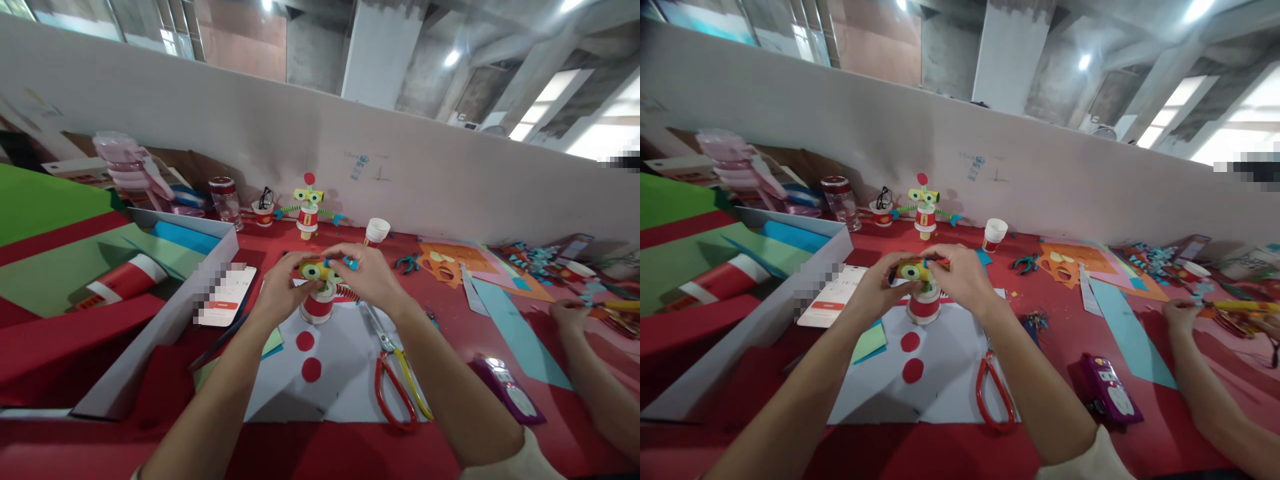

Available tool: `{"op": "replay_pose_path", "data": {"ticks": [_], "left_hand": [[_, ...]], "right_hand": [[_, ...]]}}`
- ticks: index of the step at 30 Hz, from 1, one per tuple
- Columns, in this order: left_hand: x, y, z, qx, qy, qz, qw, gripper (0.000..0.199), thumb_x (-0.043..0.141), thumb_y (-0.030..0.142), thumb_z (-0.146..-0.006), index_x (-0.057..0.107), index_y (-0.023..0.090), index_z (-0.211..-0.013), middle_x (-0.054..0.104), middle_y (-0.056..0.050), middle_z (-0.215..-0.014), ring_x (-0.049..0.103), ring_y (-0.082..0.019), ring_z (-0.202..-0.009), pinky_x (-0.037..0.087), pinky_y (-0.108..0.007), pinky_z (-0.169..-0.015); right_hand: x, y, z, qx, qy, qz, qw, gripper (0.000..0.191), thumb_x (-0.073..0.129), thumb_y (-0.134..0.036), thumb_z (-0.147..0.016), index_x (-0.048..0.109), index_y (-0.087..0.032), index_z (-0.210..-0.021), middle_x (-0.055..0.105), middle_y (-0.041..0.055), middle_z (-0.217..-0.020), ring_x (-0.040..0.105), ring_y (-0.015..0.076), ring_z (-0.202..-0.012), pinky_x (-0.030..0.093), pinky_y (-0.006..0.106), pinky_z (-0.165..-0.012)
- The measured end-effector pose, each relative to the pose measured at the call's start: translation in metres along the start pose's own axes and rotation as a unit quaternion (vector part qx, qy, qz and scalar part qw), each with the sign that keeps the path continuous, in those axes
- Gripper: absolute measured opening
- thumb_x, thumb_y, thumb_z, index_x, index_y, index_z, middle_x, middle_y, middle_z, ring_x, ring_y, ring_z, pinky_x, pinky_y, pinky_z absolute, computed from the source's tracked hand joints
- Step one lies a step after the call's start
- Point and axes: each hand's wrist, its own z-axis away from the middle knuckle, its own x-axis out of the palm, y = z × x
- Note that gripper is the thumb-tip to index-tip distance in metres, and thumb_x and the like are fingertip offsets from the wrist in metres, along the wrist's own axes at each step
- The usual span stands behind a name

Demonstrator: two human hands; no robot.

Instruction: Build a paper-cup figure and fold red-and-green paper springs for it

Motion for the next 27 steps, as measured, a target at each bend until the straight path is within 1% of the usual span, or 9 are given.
{"op": "replay_pose_path", "data": {"ticks": [5,10,17,21,23,24,25,26,27], "left_hand": [[0.0,0.0,0.001,0.003,0.014,-0.003,1.0,0.047,0.072,0.02,-0.066,0.062,0.025,-0.112,0.064,-0.005,-0.111,0.06,-0.021,-0.1,0.047,-0.036,-0.088],[0.0,0.003,0.002,-0.006,0.016,0.008,1.0,0.045,0.071,0.02,-0.066,0.063,0.025,-0.11,0.064,-0.005,-0.111,0.06,-0.022,-0.1,0.047,-0.038,-0.09],[-0.002,0.008,0.004,-0.019,0.009,-0.034,0.999,0.048,0.071,0.019,-0.066,0.062,0.025,-0.112,0.062,-0.006,-0.114,0.061,-0.023,-0.1,0.047,-0.04,-0.09],[-0.005,0.015,0.005,-0.016,0.01,-0.056,0.998,0.053,0.072,0.019,-0.066,0.059,0.028,-0.117,0.061,-0.004,-0.119,0.057,-0.024,-0.108,0.044,-0.04,-0.095],[-0.01,0.02,0.008,-0.019,0.014,-0.055,0.998,0.058,0.073,0.02,-0.066,0.056,0.028,-0.121,0.059,-0.005,-0.124,0.055,-0.024,-0.113,0.043,-0.039,-0.096],[-0.013,0.021,0.011,-0.019,0.026,-0.049,0.998,0.059,0.073,0.022,-0.065,0.055,0.028,-0.121,0.058,-0.005,-0.125,0.054,-0.024,-0.114,0.043,-0.039,-0.096],[-0.017,0.023,0.015,-0.019,0.051,-0.041,0.998,0.057,0.073,0.023,-0.066,0.055,0.027,-0.12,0.059,-0.006,-0.124,0.055,-0.024,-0.114,0.044,-0.039,-0.095],[-0.021,0.023,0.02,-0.02,0.09,-0.033,0.995,0.052,0.072,0.026,-0.068,0.055,0.025,-0.117,0.06,-0.006,-0.121,0.056,-0.023,-0.11,0.045,-0.038,-0.093],[-0.025,0.022,0.027,-0.023,0.143,-0.025,0.989,0.044,0.07,0.028,-0.07,0.057,0.024,-0.112,0.062,-0.005,-0.115,0.059,-0.022,-0.104,0.046,-0.036,-0.09]], "right_hand": [[-0.004,-0.008,0.001,0.002,0.002,-0.003,1.0,0.023,0.056,-0.013,-0.081,0.07,-0.022,-0.097,0.072,0.0019,-0.1,0.065,0.0155,-0.095,0.049,0.029,-0.084],[-0.009,-0.012,0.008,0.002,0.032,0.001,0.999,0.022,0.055,-0.014,-0.082,0.069,-0.022,-0.098,0.072,0.0024,-0.1,0.065,0.0157,-0.096,0.048,0.029,-0.084],[-0.018,-0.004,0.023,0.041,0.09,0.012,0.995,0.02,0.055,-0.018,-0.082,0.07,-0.022,-0.094,0.072,0.0032,-0.097,0.065,0.017,-0.091,0.049,0.032,-0.084],[-0.02,0.003,0.032,0.059,0.109,-0.009,0.992,0.02,0.055,-0.019,-0.081,0.07,-0.021,-0.094,0.072,0.0044,-0.099,0.065,0.0184,-0.093,0.05,0.032,-0.082],[-0.022,0.003,0.041,0.065,0.139,-0.021,0.988,0.019,0.055,-0.021,-0.082,0.069,-0.021,-0.094,0.072,0.0045,-0.098,0.066,0.0186,-0.092,0.05,0.032,-0.081],[-0.023,0.002,0.048,0.071,0.159,-0.026,0.984,0.018,0.055,-0.022,-0.083,0.069,-0.021,-0.094,0.072,0.0046,-0.098,0.066,0.0186,-0.091,0.05,0.032,-0.08],[-0.023,0.001,0.057,0.079,0.179,-0.028,0.98,0.017,0.055,-0.023,-0.083,0.069,-0.021,-0.093,0.072,0.0045,-0.096,0.066,0.0186,-0.09,0.05,0.031,-0.079],[-0.023,0.0,0.066,0.091,0.194,-0.029,0.976,0.016,0.055,-0.023,-0.084,0.069,-0.021,-0.091,0.072,0.0044,-0.095,0.066,0.0185,-0.089,0.05,0.031,-0.078],[-0.02,-0.001,0.077,0.102,0.202,-0.028,0.974,0.016,0.055,-0.023,-0.084,0.069,-0.021,-0.09,0.072,0.0041,-0.092,0.066,0.0184,-0.087,0.05,0.03,-0.078]]}}
